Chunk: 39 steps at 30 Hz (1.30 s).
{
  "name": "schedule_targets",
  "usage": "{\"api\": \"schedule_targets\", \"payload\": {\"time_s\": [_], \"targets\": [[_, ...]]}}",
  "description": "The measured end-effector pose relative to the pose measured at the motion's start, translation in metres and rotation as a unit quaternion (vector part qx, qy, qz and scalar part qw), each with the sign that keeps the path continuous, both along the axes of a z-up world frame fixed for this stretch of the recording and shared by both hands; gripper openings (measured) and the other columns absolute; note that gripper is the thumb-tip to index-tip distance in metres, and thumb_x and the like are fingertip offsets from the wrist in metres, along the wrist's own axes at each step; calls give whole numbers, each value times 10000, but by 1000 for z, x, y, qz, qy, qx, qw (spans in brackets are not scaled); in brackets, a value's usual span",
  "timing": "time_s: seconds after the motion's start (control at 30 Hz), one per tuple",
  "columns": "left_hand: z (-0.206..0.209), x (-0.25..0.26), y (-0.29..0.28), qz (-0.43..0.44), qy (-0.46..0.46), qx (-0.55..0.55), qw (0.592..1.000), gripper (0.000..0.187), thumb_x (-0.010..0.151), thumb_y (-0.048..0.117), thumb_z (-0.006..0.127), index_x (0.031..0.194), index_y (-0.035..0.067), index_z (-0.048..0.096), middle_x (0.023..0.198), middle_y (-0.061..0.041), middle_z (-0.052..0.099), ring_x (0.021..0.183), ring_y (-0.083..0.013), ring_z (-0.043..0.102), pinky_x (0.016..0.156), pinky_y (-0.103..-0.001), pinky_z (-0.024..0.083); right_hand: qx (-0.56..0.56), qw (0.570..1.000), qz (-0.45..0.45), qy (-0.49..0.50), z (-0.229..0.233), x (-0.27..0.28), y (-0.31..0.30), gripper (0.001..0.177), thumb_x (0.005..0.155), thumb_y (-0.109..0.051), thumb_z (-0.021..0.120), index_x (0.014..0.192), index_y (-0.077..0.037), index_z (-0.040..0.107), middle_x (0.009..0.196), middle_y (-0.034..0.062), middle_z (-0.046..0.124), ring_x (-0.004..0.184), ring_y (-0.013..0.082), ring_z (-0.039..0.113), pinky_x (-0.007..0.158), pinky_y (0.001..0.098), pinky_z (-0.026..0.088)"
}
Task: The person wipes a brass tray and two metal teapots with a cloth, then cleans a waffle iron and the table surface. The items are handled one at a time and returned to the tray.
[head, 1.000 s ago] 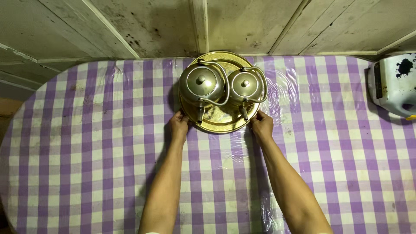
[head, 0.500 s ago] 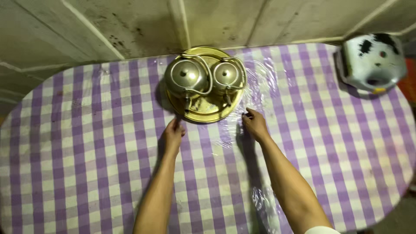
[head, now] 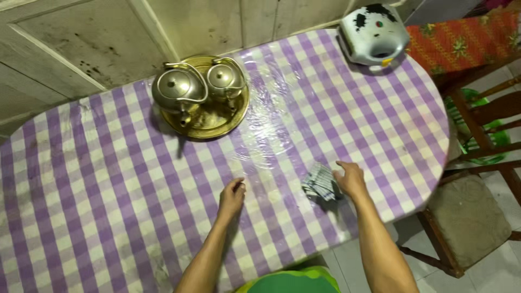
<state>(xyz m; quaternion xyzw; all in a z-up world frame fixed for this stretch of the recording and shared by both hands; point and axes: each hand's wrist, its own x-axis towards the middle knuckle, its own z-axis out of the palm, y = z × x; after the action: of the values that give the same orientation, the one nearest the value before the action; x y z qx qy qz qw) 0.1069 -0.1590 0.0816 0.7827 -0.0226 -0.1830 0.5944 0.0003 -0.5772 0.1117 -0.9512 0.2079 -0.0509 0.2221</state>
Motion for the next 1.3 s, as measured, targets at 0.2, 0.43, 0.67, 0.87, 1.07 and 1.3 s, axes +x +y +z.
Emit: {"api": "schedule_targets", "payload": {"time_s": [0.2, 0.43, 0.67, 0.87, 1.07, 1.3], "targets": [[14, -69, -63, -40, -53, 57, 996, 336, 962, 183, 660, 1269, 49, 686, 1101, -126, 748, 985, -207, 723, 858, -334, 566, 59, 995, 43, 62, -36, -26, -4, 646, 774, -326, 828, 1311, -20, 640, 1160, 233, 703, 1109, 403, 641, 969, 484, 517], [2, -114, -171, -52, -152, 106, 981, 570, 914, 241, 753, 1420, 67, 556, 1309, -220, 632, 1178, -361, 632, 987, -423, 533, 214, 974, 20, 66, -23, -43, 1, 434, 792, -271, 866, 1097, 7, 735, 1046, 196, 723, 984, 334, 692, 890, 429, 544], [59, -112, -223, -117, 39, -32, 992, 893, 833, 217, 823, 1558, 140, 307, 1301, -218, 630, 1144, -330, 640, 987, -423, 515, 519, 826, 112, 188, 61, -74, -53, 430, 768, -167, 828, 1151, -3, 723, 1035, 119, 761, 954, 207, 704, 858, 318, 560], [80, -123, -271, -101, 226, -96, 964, 698, 893, 117, 718, 1506, 119, 385, 1051, -147, 656, 841, -180, 639, 677, -337, 538, 341, 938, 41, 52, 59, -106, -77, 554, 882, -270, 778, 1353, -40, 600, 1254, 140, 667, 1135, 254, 648, 981, 386, 521], [86, -130, -319, -118, 264, -125, 949, 673, 896, 82, 651, 1489, 191, 352, 961, -99, 565, 733, -177, 578, 554, -334, 499, 237, 956, 170, -36, 96, -161, -58, 775, 749, -224, 842, 1432, -48, 520, 1380, 168, 577, 1276, 342, 560, 1062, 435, 450], [91, -136, -347, -179, 251, -184, 933, 711, 955, 243, 695, 1566, 147, 345, 1066, -75, 581, 879, -178, 608, 651, -329, 540, 286, 951, 116, -7, 93, -167, -79, 707, 792, -203, 820, 1430, -59, 552, 1319, 129, 635, 1189, 270, 645, 1014, 381, 517]]}}
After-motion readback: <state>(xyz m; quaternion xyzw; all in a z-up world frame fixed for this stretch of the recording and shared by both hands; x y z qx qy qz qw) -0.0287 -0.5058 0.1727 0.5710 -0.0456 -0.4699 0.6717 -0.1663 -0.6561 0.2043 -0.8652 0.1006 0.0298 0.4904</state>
